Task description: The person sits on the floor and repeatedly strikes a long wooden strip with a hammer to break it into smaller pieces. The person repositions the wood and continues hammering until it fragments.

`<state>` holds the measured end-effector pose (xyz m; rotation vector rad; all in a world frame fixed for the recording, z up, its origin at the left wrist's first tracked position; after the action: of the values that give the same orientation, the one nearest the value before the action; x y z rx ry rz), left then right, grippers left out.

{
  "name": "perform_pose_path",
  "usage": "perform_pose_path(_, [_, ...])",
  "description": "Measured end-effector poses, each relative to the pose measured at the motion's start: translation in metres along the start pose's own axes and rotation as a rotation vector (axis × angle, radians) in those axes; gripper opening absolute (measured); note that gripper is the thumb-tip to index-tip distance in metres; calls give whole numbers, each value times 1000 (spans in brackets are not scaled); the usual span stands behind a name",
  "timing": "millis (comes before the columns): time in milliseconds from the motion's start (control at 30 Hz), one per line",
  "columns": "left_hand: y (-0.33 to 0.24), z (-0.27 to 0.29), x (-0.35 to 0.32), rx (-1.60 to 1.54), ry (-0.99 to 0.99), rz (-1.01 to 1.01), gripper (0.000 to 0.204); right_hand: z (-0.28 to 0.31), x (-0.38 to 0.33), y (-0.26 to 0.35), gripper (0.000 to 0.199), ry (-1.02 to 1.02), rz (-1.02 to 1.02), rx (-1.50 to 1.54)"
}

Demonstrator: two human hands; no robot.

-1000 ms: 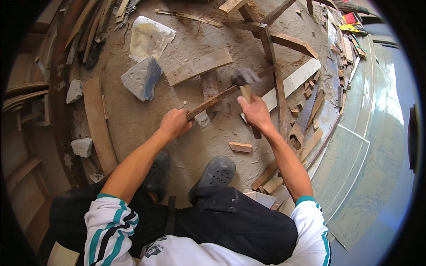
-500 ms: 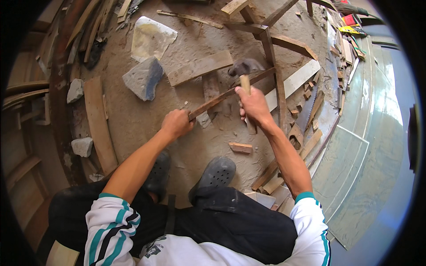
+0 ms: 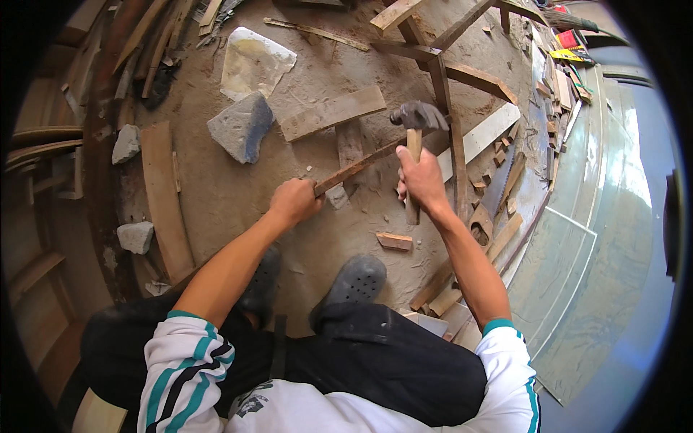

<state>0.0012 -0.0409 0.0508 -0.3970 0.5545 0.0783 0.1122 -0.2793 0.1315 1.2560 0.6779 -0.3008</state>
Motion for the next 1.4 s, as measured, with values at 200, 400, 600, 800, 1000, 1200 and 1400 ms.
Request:
perform_pose_path(200, [0,-2,-1,0,-25,-14,31,-7,10,6,30,76,-223,189])
perform_pose_path(400, [6,-6,1,26,-37,-44,31,-9,-7,-5,28,29,-87,88])
perform_pose_path(600, [-1,-5,-12,34,-330,-125,41,-18,-3,2,27,94,-201,179])
perform_pose_path(800, [17,-6,-10,-117,-396,-265,43,25,-47,8,33,-76,-15,133])
perform_pose_path(1000, [23,14,18,-482,64,-187,56,39,-80,-20,31,-214,31,263])
perform_pose_path(1200, [21,5,20,-143,-213,-335,59,41,-88,-37,30,-191,24,268])
perform_pose_path(1400, [24,8,13,-12,-138,-333,56,46,-79,-46,31,-98,24,225])
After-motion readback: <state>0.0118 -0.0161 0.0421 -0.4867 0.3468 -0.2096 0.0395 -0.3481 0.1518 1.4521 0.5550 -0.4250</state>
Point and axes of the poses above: each hand's wrist, its own x-axis towards the middle knuckle, its own z-axis out of the back of the hand, y = z × x, the point moved 1 cm from there along x, towards the middle knuckle, and after that the axes turned 11 degrees about x, right-handed, at the moved point
